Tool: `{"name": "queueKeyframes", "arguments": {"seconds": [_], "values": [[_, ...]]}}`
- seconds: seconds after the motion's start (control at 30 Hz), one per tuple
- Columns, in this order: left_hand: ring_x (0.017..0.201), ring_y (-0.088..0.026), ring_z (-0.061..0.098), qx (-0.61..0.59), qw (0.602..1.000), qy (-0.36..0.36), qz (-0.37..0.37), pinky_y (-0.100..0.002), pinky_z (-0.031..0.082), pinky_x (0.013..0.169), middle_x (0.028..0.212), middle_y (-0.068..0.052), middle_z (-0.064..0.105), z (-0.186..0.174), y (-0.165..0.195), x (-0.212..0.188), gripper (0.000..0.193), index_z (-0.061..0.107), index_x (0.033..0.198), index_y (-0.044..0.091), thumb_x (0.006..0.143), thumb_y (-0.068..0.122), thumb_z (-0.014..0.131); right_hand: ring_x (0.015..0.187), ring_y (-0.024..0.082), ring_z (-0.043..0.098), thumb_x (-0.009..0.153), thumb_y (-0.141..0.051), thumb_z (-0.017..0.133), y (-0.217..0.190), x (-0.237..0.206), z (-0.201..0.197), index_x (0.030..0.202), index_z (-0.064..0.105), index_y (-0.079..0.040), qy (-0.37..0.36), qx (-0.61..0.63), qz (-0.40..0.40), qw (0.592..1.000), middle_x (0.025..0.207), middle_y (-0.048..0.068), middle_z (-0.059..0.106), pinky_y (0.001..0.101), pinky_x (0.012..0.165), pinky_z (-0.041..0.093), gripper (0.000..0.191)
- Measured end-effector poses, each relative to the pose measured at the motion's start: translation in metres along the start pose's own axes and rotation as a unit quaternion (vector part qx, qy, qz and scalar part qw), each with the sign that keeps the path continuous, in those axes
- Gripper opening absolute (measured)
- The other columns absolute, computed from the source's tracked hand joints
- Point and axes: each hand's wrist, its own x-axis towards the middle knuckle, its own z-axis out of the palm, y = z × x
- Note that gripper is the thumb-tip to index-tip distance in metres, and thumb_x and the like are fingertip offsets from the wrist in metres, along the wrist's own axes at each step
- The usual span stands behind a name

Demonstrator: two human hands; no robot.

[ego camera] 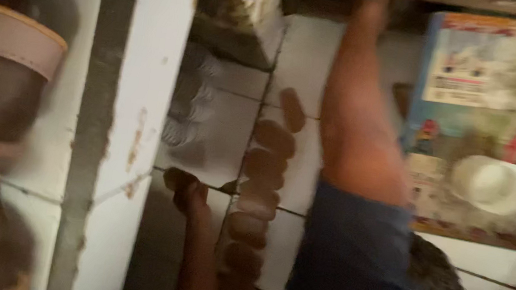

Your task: The person sits on the floor of a sandal workshop and assembles sandals. They press and shape a sandal upper, apply glue from a small container to the sole, then press the upper onto the sole and stack the finished pairs on the work board.

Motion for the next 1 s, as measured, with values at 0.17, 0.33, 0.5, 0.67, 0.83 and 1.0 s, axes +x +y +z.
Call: {"name": "queueKeyframes", "arguments": {"seconds": [0.17, 0.33, 0.5, 0.67, 0.83, 1.0], "values": [[0.112, -0.029, 0.062, -0.141, 0.969, -0.192, 0.072, -0.046, 0.058, 0.090, 0.129, -0.014, 0.057, 0.025, 0.036, -0.152, 0.060, 0.048, 0.142, 0.007, 0.082, 0.008, 0.056, 0.103, 0.016, 0.060, 0.092, 0.006, 0.064, -0.054, 0.013, 0.073, 0.171, 0.010, -0.008, -0.146, 0.104, -0.018, 0.984, 0.124, 0.004, 0.054, 0.0289, 0.085, 0.052, 0.096], [0.101, -0.025, 0.054, -0.051, 0.923, -0.362, 0.121, -0.038, 0.045, 0.083, 0.119, -0.012, 0.057, 0.086, 0.074, -0.318, 0.052, 0.051, 0.142, 0.002, 0.090, 0.006, 0.057, 0.138, 0.022, 0.050, 0.080, 0.003, 0.061, -0.105, 0.007, 0.143, 0.168, 0.004, -0.009, -0.303, 0.075, -0.020, 0.950, 0.165, 0.005, 0.030, 0.0371, 0.102, 0.050, 0.105], [0.118, -0.019, 0.060, -0.130, 0.823, -0.550, 0.056, -0.035, 0.047, 0.104, 0.126, -0.007, 0.062, 0.163, 0.038, -0.404, 0.042, 0.051, 0.135, 0.004, 0.096, 0.019, 0.049, 0.143, 0.027, 0.048, 0.094, 0.006, 0.057, -0.133, 0.037, 0.144, 0.170, -0.011, -0.011, -0.331, 0.102, -0.101, 0.933, 0.160, 0.018, 0.042, 0.0377, 0.118, 0.040, 0.103], [0.130, -0.023, 0.053, -0.016, 0.742, -0.650, 0.165, -0.036, 0.040, 0.112, 0.138, -0.012, 0.057, 0.253, -0.001, -0.398, 0.050, 0.049, 0.143, -0.001, 0.108, 0.034, 0.047, 0.124, 0.026, 0.060, 0.080, 0.013, 0.059, -0.114, 0.126, 0.122, 0.166, -0.008, -0.011, -0.275, 0.119, -0.077, 0.951, 0.143, 0.015, 0.054, 0.0354, 0.098, 0.053, 0.111], [0.136, -0.029, 0.051, 0.053, 0.708, -0.671, 0.214, -0.043, 0.041, 0.115, 0.146, -0.016, 0.048, 0.330, -0.035, -0.376, 0.070, 0.031, 0.158, 0.002, 0.105, 0.040, 0.056, 0.117, 0.027, 0.063, 0.084, 0.013, 0.062, -0.073, 0.210, 0.122, 0.168, -0.010, -0.011, -0.284, -0.057, -0.200, 0.936, 0.132, 0.020, 0.062, 0.0351, 0.095, 0.053, 0.113], [0.148, -0.036, 0.038, 0.187, 0.716, -0.634, 0.224, -0.052, 0.037, 0.117, 0.159, -0.020, 0.034, 0.353, -0.048, -0.366, 0.085, 0.019, 0.164, 0.013, 0.097, 0.043, 0.063, 0.116, 0.031, 0.068, 0.091, 0.006, 0.069, -0.047, 0.252, 0.136, 0.163, -0.015, -0.008, -0.302, -0.164, -0.266, 0.901, 0.135, 0.022, 0.062, 0.0363, 0.094, 0.057, 0.112]]}}
